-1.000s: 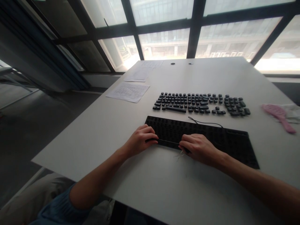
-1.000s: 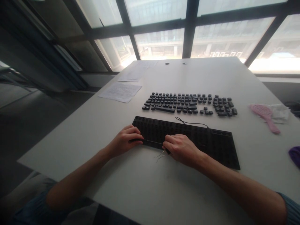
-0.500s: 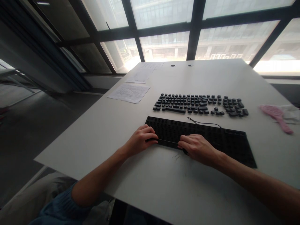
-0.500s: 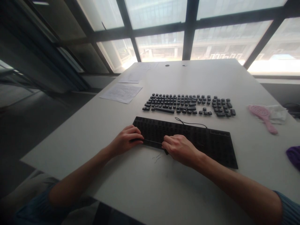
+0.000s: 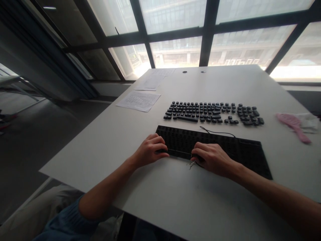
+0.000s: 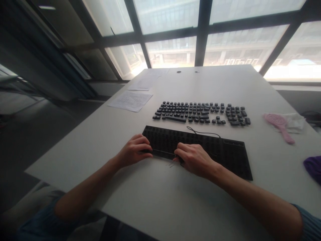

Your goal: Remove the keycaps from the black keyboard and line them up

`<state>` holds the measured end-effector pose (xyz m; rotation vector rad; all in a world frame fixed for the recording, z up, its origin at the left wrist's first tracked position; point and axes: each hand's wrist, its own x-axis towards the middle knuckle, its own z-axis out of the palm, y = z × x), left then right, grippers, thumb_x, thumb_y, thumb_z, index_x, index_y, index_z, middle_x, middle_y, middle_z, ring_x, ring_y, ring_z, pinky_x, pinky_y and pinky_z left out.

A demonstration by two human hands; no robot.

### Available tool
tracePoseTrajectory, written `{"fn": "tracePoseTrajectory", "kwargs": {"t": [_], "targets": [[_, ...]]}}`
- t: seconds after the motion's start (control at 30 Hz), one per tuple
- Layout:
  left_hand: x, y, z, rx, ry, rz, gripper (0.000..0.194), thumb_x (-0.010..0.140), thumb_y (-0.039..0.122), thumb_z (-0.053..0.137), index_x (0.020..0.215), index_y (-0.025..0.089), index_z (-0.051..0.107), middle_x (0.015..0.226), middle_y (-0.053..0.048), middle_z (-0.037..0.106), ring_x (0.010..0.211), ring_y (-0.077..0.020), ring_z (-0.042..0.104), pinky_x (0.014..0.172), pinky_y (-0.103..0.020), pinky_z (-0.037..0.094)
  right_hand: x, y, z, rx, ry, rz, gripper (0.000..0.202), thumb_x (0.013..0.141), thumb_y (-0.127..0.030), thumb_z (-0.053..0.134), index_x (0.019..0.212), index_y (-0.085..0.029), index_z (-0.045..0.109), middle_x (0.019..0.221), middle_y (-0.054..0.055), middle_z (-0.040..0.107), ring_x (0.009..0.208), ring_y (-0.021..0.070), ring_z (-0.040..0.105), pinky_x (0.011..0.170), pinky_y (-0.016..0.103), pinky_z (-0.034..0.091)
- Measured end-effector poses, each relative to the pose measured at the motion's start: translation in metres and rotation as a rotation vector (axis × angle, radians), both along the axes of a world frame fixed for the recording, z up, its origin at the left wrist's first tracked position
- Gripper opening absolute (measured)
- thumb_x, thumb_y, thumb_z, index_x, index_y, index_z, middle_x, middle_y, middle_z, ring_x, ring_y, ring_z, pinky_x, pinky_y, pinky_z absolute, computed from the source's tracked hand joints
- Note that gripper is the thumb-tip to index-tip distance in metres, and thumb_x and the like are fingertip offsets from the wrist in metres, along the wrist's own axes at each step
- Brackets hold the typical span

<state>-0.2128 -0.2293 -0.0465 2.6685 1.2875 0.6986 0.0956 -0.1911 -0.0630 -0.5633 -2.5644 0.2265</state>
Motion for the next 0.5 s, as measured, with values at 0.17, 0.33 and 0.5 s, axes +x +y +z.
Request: {"fn": "tracePoseTrajectory", "kwargs": {"t": [0.17,0.33,0.5], "targets": [[-0.0012,0.0011,-0.0015,-0.002,0.023,-0.045,0.020,0.085,0.042,0.070,0.085,0.022,0.074,0.087,-0.006,0.067,0.083,-0.0179,0.056,0.083,-0.033,0.046,0.0053,0.0028,0.0031,-0.026,0.053,0.021,0.025,0.097,-0.029,0.052,0.079,-0.018,0.066,0.075,0.004,0.061,0.064,0.0128,0.055,0.059,0.026,0.035],[-0.0020,0.0006,-0.0026,0.024,0.027,-0.077,0.021,0.087,0.042,0.068,0.085,0.022,0.075,0.086,-0.006,0.065,0.083,-0.0177,0.055,0.081,-0.033,0.045,0.0008,-0.0008,0.0040,-0.023,-0.072,0.104,0.028,0.098,-0.029,0.050,0.079,-0.019,0.067,0.075,0.003,0.061,0.064,0.0122,0.054,0.061,0.026,0.035],[-0.0028,0.0004,0.0008,0.066,0.034,-0.104,0.021,0.087,0.042,0.067,0.088,0.023,0.075,0.084,-0.005,0.066,0.083,-0.0171,0.056,0.080,-0.032,0.044,0.0013,-0.0035,0.0041,0.015,-0.087,0.107,0.030,0.099,-0.028,0.048,0.077,-0.019,0.067,0.074,0.002,0.060,0.063,0.0119,0.053,0.061,0.027,0.035]]}}
